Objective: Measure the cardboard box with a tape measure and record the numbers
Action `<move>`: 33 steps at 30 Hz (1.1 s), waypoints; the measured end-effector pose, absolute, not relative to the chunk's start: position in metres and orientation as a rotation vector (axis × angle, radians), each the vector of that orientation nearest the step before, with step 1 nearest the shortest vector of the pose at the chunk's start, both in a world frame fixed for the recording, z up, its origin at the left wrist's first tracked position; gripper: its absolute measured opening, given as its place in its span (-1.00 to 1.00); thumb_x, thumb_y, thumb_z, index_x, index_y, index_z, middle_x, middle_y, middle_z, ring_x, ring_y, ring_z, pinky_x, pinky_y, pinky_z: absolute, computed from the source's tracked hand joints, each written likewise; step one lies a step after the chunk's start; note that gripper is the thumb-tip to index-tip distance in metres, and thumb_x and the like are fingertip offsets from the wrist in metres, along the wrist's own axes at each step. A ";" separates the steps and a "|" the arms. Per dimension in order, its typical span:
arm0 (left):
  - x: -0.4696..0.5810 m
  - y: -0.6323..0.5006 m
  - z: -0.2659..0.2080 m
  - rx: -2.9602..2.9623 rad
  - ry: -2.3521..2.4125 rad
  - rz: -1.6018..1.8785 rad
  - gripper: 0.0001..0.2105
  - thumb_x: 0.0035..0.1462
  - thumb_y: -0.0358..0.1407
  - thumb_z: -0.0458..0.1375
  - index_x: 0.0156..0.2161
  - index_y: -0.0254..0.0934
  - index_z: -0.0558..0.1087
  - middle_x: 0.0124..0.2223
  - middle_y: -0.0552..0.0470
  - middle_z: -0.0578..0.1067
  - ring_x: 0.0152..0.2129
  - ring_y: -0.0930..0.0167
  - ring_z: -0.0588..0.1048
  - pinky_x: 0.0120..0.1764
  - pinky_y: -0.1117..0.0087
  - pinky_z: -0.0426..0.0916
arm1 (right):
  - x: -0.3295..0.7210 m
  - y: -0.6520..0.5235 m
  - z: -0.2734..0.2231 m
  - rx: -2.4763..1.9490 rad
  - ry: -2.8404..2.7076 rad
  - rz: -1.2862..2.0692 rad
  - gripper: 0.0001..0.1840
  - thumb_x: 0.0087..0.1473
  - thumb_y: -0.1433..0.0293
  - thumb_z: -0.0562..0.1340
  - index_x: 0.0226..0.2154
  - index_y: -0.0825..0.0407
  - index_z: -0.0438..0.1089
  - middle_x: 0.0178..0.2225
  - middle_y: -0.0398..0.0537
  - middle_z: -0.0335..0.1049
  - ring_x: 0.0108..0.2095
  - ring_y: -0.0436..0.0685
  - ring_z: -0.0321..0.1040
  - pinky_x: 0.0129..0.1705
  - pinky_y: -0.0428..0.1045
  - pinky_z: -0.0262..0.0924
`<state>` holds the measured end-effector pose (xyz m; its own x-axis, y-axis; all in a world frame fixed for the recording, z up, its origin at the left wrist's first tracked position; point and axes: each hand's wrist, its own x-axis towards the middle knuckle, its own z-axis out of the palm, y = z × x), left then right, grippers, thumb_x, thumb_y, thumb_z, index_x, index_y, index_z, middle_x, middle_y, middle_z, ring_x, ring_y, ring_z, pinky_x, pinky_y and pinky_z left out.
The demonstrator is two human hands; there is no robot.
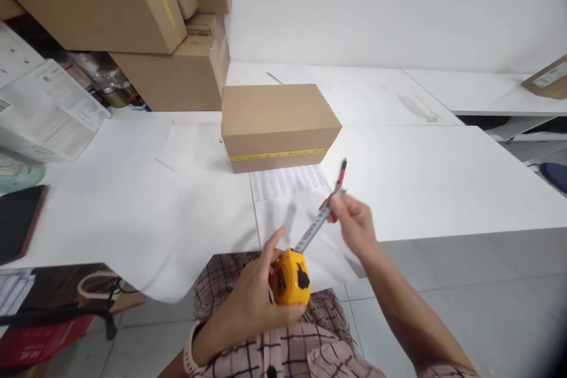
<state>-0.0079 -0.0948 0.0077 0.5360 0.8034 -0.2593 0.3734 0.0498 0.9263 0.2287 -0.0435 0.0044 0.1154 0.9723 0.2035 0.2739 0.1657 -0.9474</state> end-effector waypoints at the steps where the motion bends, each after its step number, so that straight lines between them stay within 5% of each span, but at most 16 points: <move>1: -0.008 -0.094 0.007 1.571 1.079 0.504 0.03 -0.09 -0.30 0.30 0.43 -0.12 -0.15 0.00 -0.03 0.53 -0.27 0.35 0.52 -0.20 0.32 0.45 | 0.224 -0.051 -0.001 -1.321 -1.468 0.882 -0.43 0.27 0.00 0.16 -0.61 0.02 0.36 -0.62 -0.15 0.30 -0.56 -0.01 0.22 -0.48 -0.07 0.10; 4: -0.014 -0.087 0.005 1.630 1.249 0.683 -0.03 -0.04 -0.28 0.30 0.42 -0.10 -0.11 -0.02 -0.02 0.53 -0.29 0.36 0.54 -0.20 0.29 0.49 | 0.228 -0.053 -0.012 -1.430 -1.512 0.860 -0.39 0.29 -0.01 0.10 -0.62 0.02 0.35 -0.62 -0.13 0.32 -0.56 0.01 0.23 -0.47 -0.05 0.09; 8: -0.035 -0.061 0.012 1.758 1.629 0.967 -0.09 -0.01 -0.16 0.34 0.39 -0.11 0.00 0.04 -0.09 0.51 -0.35 0.35 0.54 -0.25 0.23 0.52 | 0.270 -0.015 -0.024 -1.905 -1.285 0.413 -0.47 0.24 -0.04 0.12 -0.56 -0.01 0.22 -0.60 -0.16 0.30 -0.54 0.04 0.19 -0.44 -0.03 0.01; 13: -0.055 -0.016 0.021 1.973 2.152 0.932 -0.12 0.02 -0.15 0.34 0.38 -0.21 0.06 0.16 -0.27 0.44 -0.02 0.04 0.51 -0.09 -0.01 0.50 | 0.302 0.028 -0.030 -2.413 -1.436 0.250 -0.58 0.21 -0.02 0.14 -0.14 -0.02 0.29 -0.30 0.01 0.51 -0.29 0.26 0.41 -0.29 0.05 0.10; 16: -0.057 0.002 0.016 2.047 2.204 0.700 -0.16 0.06 -0.17 0.31 0.39 -0.25 0.07 0.08 -0.27 0.47 0.04 0.00 0.45 -0.13 0.02 0.50 | 0.298 0.037 -0.032 -2.483 -1.616 0.269 -0.56 0.28 0.10 0.08 0.07 0.02 0.24 -0.13 0.17 0.53 -0.17 0.36 0.45 -0.24 0.10 0.16; 21: -0.054 0.016 -0.002 2.156 2.088 0.487 -0.27 0.12 -0.25 0.24 0.36 -0.30 0.12 0.00 -0.25 0.51 -0.01 0.02 0.45 -0.14 0.06 0.49 | 0.300 0.043 -0.037 -2.445 -1.775 0.234 -0.58 0.27 0.42 -0.02 0.11 0.08 0.32 -0.07 0.25 0.53 -0.15 0.37 0.47 -0.18 0.14 0.21; 27: -0.056 0.017 -0.019 2.380 1.999 0.552 -0.43 0.20 -0.26 0.18 0.28 -0.35 0.24 0.21 -0.33 0.41 0.12 -0.05 0.37 0.08 -0.11 0.33 | 0.318 0.024 -0.037 -1.884 -1.223 0.667 -0.71 0.13 0.42 0.09 -0.20 0.06 0.49 -0.42 0.01 0.52 -0.35 0.20 0.49 -0.23 0.11 0.34; 30: -0.047 -0.002 -0.034 2.549 1.849 0.781 -0.39 0.24 -0.13 0.18 0.31 -0.34 0.18 0.35 -0.37 0.24 0.29 -0.10 0.19 0.26 -0.20 0.09 | 0.316 0.001 -0.029 -1.500 -1.030 0.847 -0.79 0.14 0.37 0.19 -0.20 0.00 0.51 -0.27 -0.01 0.59 -0.18 0.19 0.54 -0.06 0.13 0.39; 33: -0.028 -0.031 -0.050 2.661 1.506 0.848 -0.41 0.29 -0.09 0.13 0.30 -0.34 0.16 0.32 -0.33 0.30 0.32 0.02 0.19 0.33 -0.10 0.04 | 0.305 -0.020 -0.019 -1.403 -1.078 0.819 -0.80 0.11 0.34 0.33 -0.16 -0.06 0.52 -0.14 -0.01 0.60 -0.01 0.20 0.52 0.09 0.16 0.35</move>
<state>-0.0278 -0.0308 -0.0497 0.4069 0.7873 0.4633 0.8042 -0.5492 0.2270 0.3047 -0.0199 -0.0188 0.3394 0.9353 0.1001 0.1549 0.0494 -0.9867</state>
